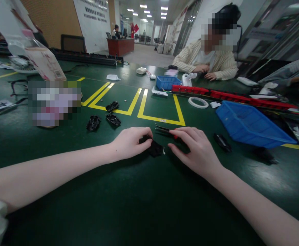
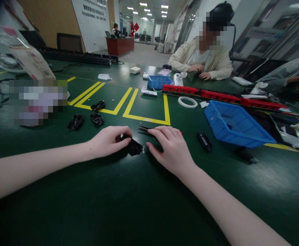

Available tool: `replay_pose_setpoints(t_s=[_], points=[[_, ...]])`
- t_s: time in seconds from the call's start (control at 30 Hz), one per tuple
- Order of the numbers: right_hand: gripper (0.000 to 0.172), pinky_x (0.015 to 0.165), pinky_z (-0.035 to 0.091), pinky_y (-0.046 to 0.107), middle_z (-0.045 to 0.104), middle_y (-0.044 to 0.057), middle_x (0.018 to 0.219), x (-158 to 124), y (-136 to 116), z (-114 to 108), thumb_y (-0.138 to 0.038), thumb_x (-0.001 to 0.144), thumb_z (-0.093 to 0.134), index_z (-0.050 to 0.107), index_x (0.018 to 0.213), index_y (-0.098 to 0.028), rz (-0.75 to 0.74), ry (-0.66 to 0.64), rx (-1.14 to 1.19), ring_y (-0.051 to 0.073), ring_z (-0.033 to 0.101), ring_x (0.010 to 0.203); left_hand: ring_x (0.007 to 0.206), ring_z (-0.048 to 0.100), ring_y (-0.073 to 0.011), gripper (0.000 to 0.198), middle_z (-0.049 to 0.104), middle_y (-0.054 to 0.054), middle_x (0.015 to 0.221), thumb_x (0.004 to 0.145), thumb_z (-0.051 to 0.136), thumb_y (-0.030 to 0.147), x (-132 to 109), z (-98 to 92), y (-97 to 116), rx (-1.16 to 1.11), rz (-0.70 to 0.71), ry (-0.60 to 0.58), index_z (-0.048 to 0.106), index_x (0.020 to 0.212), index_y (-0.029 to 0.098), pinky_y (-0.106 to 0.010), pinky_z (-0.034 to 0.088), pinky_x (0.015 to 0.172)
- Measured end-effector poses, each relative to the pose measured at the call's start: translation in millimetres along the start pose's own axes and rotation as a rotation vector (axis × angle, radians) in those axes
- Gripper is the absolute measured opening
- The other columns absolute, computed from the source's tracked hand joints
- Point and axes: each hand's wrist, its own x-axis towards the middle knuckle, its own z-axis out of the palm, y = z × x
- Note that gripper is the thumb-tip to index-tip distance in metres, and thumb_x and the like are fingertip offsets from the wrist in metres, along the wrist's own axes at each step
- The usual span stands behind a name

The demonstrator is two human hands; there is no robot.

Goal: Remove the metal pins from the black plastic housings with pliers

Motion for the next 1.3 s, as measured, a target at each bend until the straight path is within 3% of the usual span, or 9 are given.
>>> replay_pose_setpoints(t_s=[0.13, 0.3, 0.43, 0.53, 0.73, 0.87, 1.07, 1.3], points=[[0.057, 0.092, 0.045, 0.052, 0.055, 0.018, 0.128, -11.3, 29.5, 1.4, -0.051, 0.085, 0.059, 0.052, 0.128, -0.015, 0.165, -0.110, -0.131, 0.035, 0.051, 0.117, 0.069, 0.056, -0.0139, 0.023, 0.061, -0.003, 0.095, 0.090, 0.050, 0.037, -1.7, -2.8, -3.4, 0.208, 0.060, -0.013, 0.062, 0.091, 0.018, -0.026, 0.040, 0.060], [0.051, 0.090, 0.046, 0.049, 0.058, 0.017, 0.117, -13.9, 40.8, 8.2, -0.052, 0.091, 0.046, 0.055, 0.123, -0.013, 0.228, -0.188, -0.147, 0.032, 0.054, 0.109, 0.081, 0.059, -0.0182, 0.027, 0.061, -0.005, 0.101, 0.093, 0.048, 0.038, -2.1, -4.4, -5.8, 0.217, 0.107, 0.008, 0.061, 0.102, 0.017, -0.031, 0.044, 0.069], [0.062, 0.085, 0.048, 0.048, 0.057, 0.018, 0.119, -14.9, 40.6, 7.6, -0.061, 0.088, 0.046, 0.053, 0.127, -0.012, 0.265, -0.216, -0.205, 0.033, 0.057, 0.104, 0.099, 0.056, -0.0211, 0.027, 0.060, -0.007, 0.112, 0.095, 0.049, 0.035, -2.9, -4.9, -3.9, 0.168, 0.271, -0.004, 0.058, 0.112, 0.017, -0.035, 0.045, 0.084], [0.060, 0.081, 0.048, 0.047, 0.059, 0.018, 0.114, -15.4, 39.4, 7.0, -0.060, 0.090, 0.043, 0.054, 0.125, -0.012, 0.272, -0.238, -0.256, 0.033, 0.059, 0.100, 0.102, 0.055, -0.0203, 0.024, 0.059, -0.007, 0.114, 0.095, 0.049, 0.032, -3.2, -3.1, -3.3, 0.192, 0.379, -0.031, 0.059, 0.112, 0.018, -0.035, 0.043, 0.088], [0.047, 0.076, 0.050, 0.042, 0.061, 0.014, 0.104, -13.1, 32.9, 0.7, -0.055, 0.088, 0.050, 0.058, 0.111, -0.015, 0.204, -0.156, -0.269, 0.029, 0.059, 0.094, 0.101, 0.056, -0.0190, 0.021, 0.060, -0.006, 0.112, 0.097, 0.048, 0.027, 0.2, 1.5, -7.4, 0.236, 0.430, -0.070, 0.063, 0.110, 0.021, -0.033, 0.041, 0.085], [0.046, 0.076, 0.052, 0.042, 0.061, 0.015, 0.106, -22.7, 28.3, -13.9, -0.053, 0.086, 0.054, 0.057, 0.111, -0.014, 0.150, -0.090, -0.287, 0.029, 0.059, 0.094, 0.103, 0.056, -0.0191, 0.019, 0.061, -0.005, 0.111, 0.096, 0.051, 0.027, 2.4, 2.6, -7.1, 0.245, 0.452, -0.029, 0.065, 0.109, 0.022, -0.033, 0.039, 0.088], [0.043, 0.072, 0.055, 0.038, 0.062, 0.011, 0.107, -53.6, 24.7, -31.2, -0.051, 0.082, 0.061, 0.058, 0.111, -0.020, 0.202, -0.026, -0.202, 0.026, 0.064, 0.092, 0.101, 0.056, -0.0189, 0.019, 0.063, -0.004, 0.111, 0.096, 0.051, 0.030, 2.3, 4.3, -3.8, 0.296, 0.466, 0.003, 0.067, 0.102, 0.022, -0.035, 0.036, 0.093], [0.043, 0.076, 0.055, 0.042, 0.061, 0.012, 0.107, -48.4, 22.1, -30.5, -0.050, 0.081, 0.063, 0.059, 0.112, -0.020, 0.207, 0.061, -0.160, 0.028, 0.064, 0.094, 0.098, 0.058, -0.0196, 0.025, 0.066, -0.005, 0.107, 0.099, 0.045, 0.033, 0.9, 5.7, 0.8, 0.448, 0.511, 0.034, 0.066, 0.108, 0.023, -0.037, 0.035, 0.093]])
